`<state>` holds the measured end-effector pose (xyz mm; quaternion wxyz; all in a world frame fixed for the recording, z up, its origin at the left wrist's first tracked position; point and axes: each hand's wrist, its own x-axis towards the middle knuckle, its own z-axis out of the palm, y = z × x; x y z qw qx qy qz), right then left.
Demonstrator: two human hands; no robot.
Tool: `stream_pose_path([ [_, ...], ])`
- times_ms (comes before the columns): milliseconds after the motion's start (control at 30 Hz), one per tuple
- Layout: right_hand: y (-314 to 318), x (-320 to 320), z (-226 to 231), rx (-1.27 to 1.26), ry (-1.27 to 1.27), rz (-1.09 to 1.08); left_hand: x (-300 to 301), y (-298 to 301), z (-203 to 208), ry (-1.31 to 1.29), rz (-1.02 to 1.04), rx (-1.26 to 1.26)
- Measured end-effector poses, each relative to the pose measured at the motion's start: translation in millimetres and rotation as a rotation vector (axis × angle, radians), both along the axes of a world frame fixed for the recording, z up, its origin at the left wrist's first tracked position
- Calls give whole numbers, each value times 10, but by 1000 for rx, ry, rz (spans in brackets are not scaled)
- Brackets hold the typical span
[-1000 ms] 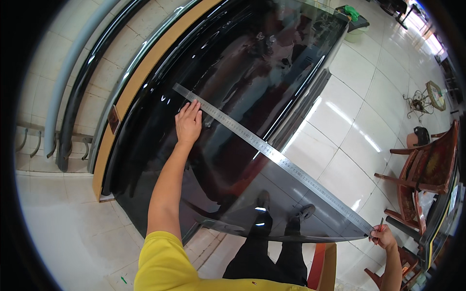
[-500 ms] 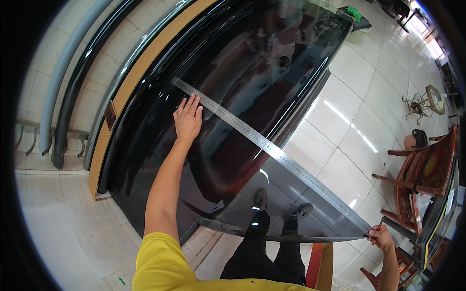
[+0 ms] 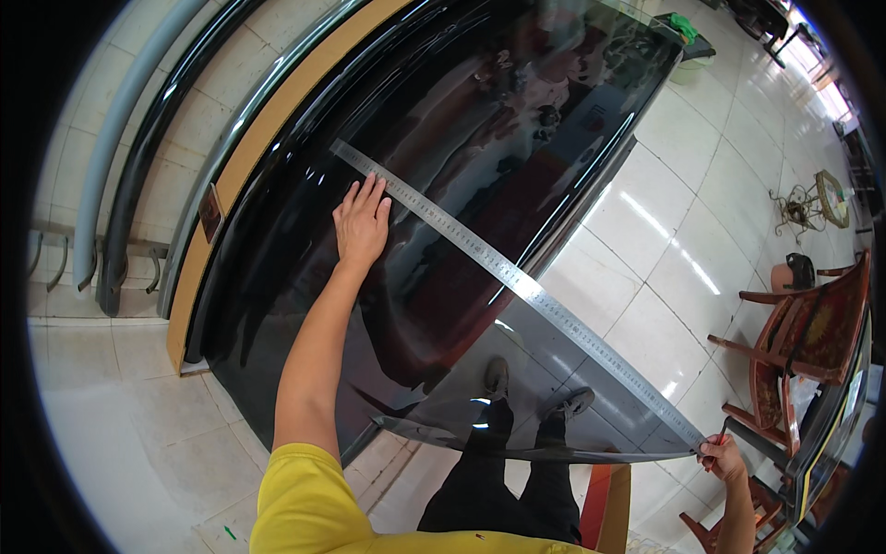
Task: The person measures a large black car window tint film laid on a table using a metal ruler and a red marker. They mark the film, then use a red utility knife to cut along the marked lines, removing a strip of film. The person repeats the measuring and cutting process on the remaining film.
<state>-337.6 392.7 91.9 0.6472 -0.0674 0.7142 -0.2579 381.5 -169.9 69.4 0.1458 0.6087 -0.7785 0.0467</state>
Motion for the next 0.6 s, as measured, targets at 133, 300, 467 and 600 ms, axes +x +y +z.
stream_pose_path([
  [133, 5, -41, -21, 16, -10, 6, -5, -9, -4, -8, 17, 7],
  [300, 0, -71, 0, 7, -20, 42, -16, -10, -2, -15, 22, 11],
  [467, -85, -72, 25, 70, 4, 82, -20, -17, 16, -19, 30, 44],
  [600, -114, -24, 62, 70, -6, 76, -28, -18, 31, -37, 24, 44],
])
